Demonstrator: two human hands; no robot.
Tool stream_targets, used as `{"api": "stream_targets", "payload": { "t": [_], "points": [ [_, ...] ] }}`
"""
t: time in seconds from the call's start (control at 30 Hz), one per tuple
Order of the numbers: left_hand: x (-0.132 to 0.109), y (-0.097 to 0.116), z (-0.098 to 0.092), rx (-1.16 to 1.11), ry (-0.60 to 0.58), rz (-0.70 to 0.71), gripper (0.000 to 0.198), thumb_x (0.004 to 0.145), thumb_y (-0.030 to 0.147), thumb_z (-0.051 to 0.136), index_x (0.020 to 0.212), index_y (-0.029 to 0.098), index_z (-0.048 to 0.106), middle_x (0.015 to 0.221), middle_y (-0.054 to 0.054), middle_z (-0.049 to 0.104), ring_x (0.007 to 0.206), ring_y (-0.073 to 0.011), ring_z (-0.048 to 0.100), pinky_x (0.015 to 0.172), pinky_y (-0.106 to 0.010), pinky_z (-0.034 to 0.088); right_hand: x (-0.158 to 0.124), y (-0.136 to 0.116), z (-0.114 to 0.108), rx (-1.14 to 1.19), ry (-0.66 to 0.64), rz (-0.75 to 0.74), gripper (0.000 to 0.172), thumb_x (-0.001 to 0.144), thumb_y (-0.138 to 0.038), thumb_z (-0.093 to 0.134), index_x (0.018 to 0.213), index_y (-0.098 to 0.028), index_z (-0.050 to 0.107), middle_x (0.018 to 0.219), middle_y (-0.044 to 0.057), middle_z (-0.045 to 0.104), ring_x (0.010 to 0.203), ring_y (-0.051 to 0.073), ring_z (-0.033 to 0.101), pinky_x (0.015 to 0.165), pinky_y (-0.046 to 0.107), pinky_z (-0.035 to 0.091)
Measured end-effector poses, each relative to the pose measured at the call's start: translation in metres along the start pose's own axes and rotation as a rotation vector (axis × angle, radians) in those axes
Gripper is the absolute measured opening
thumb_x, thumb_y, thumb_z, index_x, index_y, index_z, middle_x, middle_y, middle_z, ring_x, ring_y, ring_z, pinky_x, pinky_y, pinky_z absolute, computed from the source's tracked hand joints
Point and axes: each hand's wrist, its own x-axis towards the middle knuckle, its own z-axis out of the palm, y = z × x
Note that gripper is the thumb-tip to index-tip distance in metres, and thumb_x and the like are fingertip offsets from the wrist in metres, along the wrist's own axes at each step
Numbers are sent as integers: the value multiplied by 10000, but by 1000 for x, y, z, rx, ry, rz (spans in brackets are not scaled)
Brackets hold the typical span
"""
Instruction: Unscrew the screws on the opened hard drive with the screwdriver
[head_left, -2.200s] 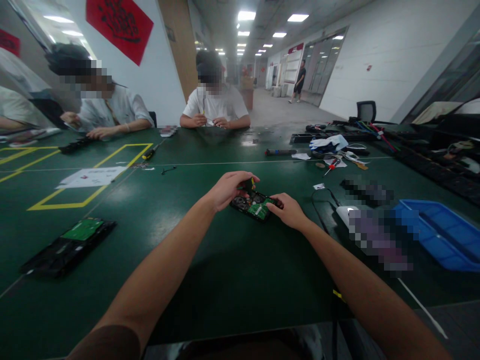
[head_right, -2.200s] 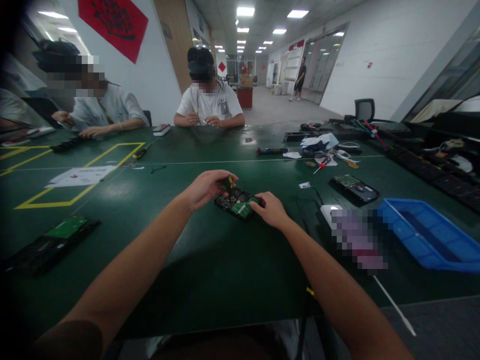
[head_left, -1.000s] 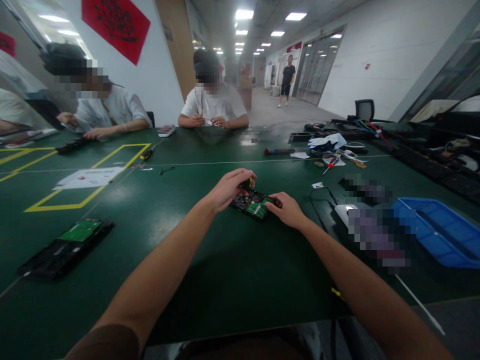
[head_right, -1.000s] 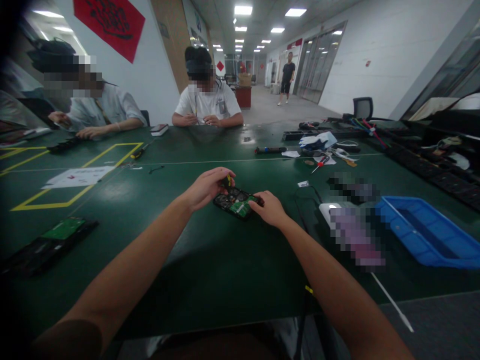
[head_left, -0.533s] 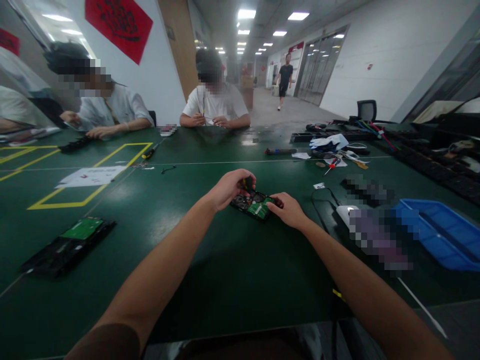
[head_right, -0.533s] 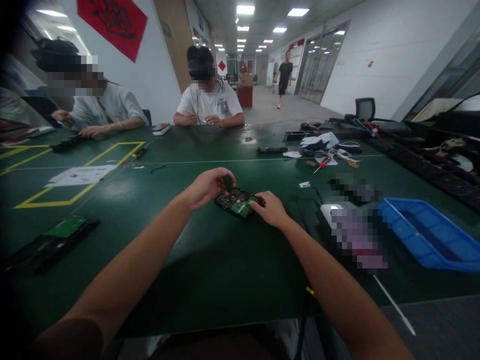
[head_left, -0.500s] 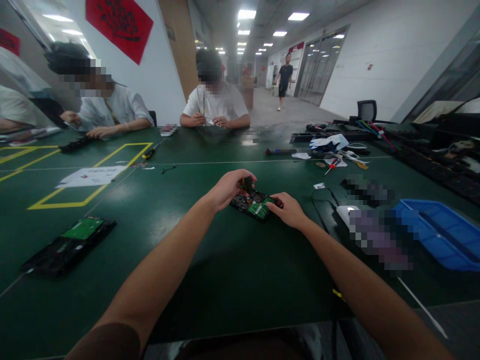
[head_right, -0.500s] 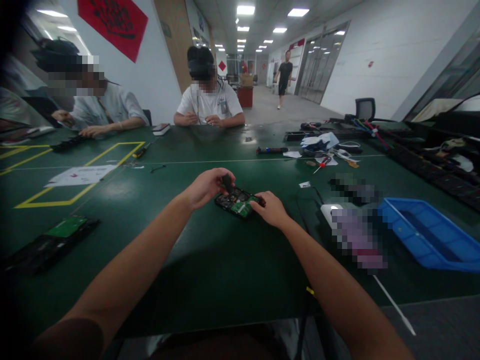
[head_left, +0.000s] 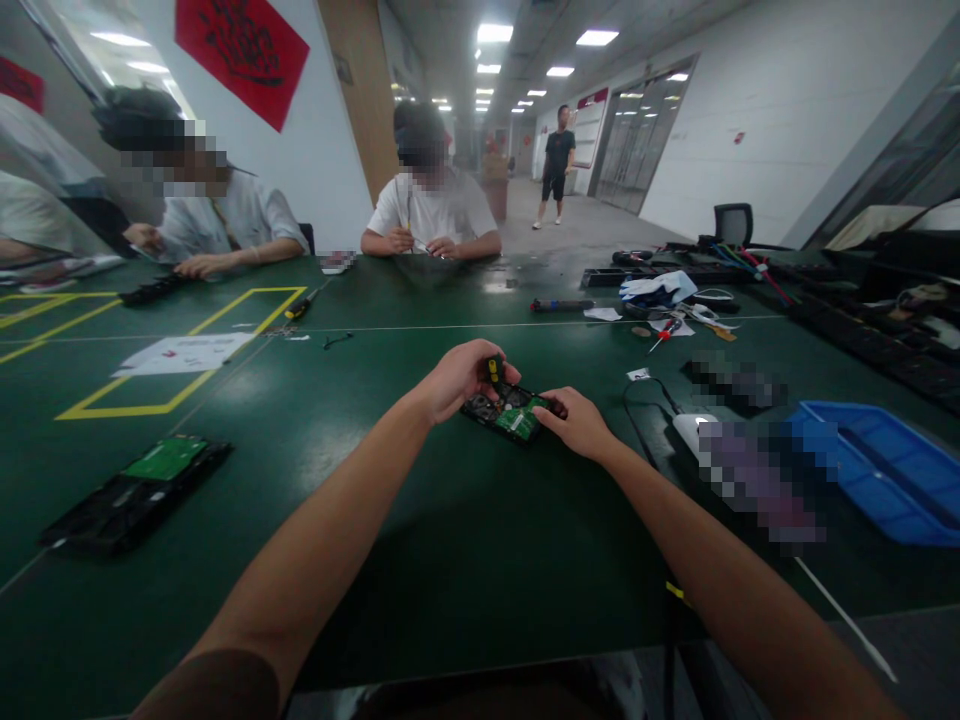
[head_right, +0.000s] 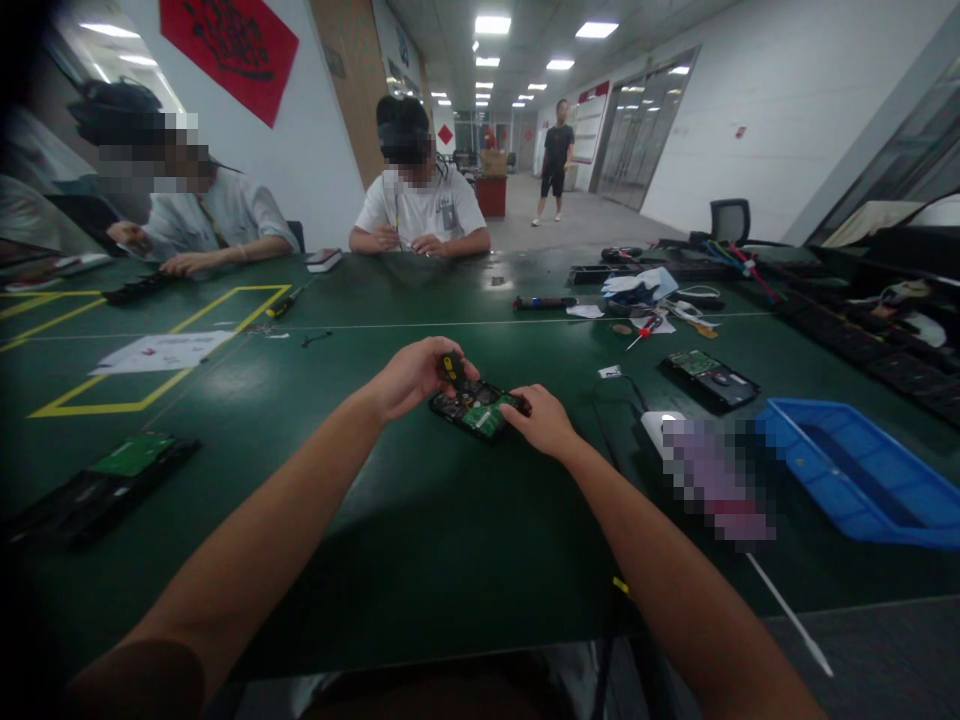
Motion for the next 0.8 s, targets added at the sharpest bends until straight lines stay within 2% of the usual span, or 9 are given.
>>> {"api": "stream_targets", "payload": {
  "t": [0.1,0.33,0.53,0.8],
  "points": [
    [1,1,-2,51,-1,32,203,841,315,581,892,133,656,934,-139,704,880,-230,661,575,-271,487,0,-1,-1,-2,-6,-1,413,949,-497,634,1208,-182,698,1098,103,659,863,193,604,751,317,461],
    [1,4,-4,169,26,49,228,851,313,579,870,140,728,912,-115,664,858,-201,614,567,-257,472,0,-1,-1,10,-4,-5,392,954,-492,623,1197,-197,709,1087,96,662,855,189,603,764,317,461],
    [0,5,-2,93,15,40,226,867,317,581,968,143,683,906,-134,707,836,-214,652,581,-270,487,-1,-2,-3,7,-11,9,428,951,-514,616,1219,-190,696,1103,100,655,870,195,603,754,318,463],
    [2,3,0,-10,-3,37,216,887,329,588,915,137,684,911,-124,697,902,-216,653,709,-313,561,-2,-3,-5,-3,-13,8,412,953,-500,621,1216,-191,692,1118,96,655,877,192,605,758,316,467]
  ]
}}
